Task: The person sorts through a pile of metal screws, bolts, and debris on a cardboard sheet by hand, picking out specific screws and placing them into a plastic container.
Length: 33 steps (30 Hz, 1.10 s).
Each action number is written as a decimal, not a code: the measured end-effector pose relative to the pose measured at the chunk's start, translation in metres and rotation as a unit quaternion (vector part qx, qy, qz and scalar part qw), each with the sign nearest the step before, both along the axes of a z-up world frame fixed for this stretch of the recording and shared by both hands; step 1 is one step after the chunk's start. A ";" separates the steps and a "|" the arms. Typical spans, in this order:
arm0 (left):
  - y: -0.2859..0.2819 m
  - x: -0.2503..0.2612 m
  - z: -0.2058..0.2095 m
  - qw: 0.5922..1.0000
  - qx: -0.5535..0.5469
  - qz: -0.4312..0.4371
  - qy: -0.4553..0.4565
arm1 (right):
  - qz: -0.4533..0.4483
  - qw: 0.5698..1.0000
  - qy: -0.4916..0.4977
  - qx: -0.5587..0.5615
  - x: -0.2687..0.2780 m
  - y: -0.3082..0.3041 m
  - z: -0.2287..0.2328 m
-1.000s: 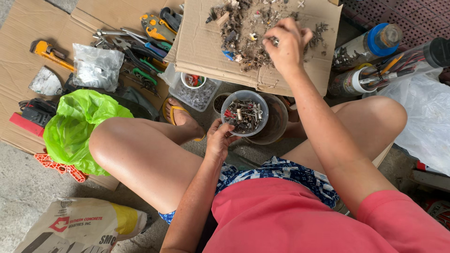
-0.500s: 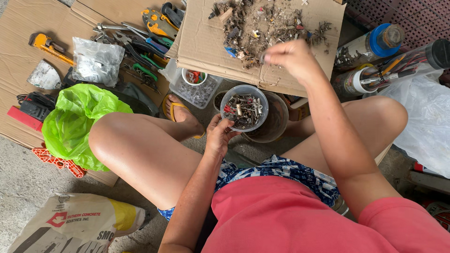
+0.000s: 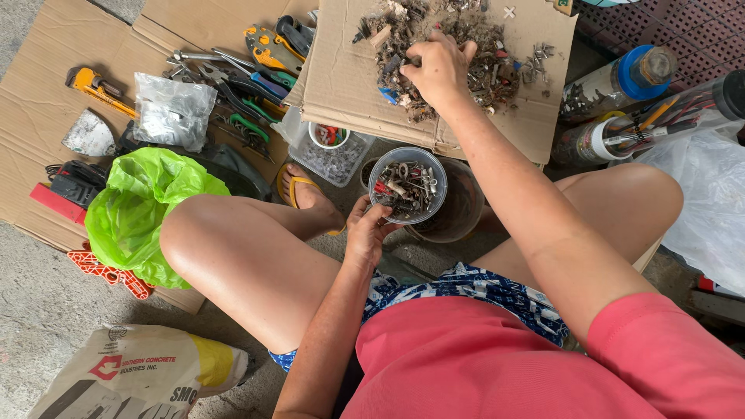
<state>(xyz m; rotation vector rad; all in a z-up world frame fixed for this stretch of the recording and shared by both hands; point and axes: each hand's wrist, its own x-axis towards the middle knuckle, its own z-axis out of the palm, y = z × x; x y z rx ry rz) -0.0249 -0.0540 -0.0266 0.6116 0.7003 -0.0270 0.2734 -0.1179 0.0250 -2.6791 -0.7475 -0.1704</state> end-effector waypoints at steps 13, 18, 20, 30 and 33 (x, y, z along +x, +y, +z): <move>-0.004 0.003 -0.007 1.000 -0.022 0.001 -0.004 | -0.009 0.988 -0.099 0.118 -0.008 -0.040 0.015; -0.004 0.003 -0.005 1.000 -0.008 0.007 -0.002 | 0.045 0.975 -0.199 0.088 -0.011 -0.044 0.010; -0.003 0.001 -0.005 1.000 -0.021 0.004 -0.013 | -0.073 0.969 0.091 0.216 -0.007 -0.053 0.028; -0.004 0.002 -0.003 0.999 -0.020 0.000 -0.025 | 0.152 0.951 0.255 0.089 -0.066 -0.106 0.079; -0.003 0.001 -0.002 0.999 -0.017 0.000 -0.027 | -0.031 0.976 0.181 0.116 -0.038 -0.130 0.065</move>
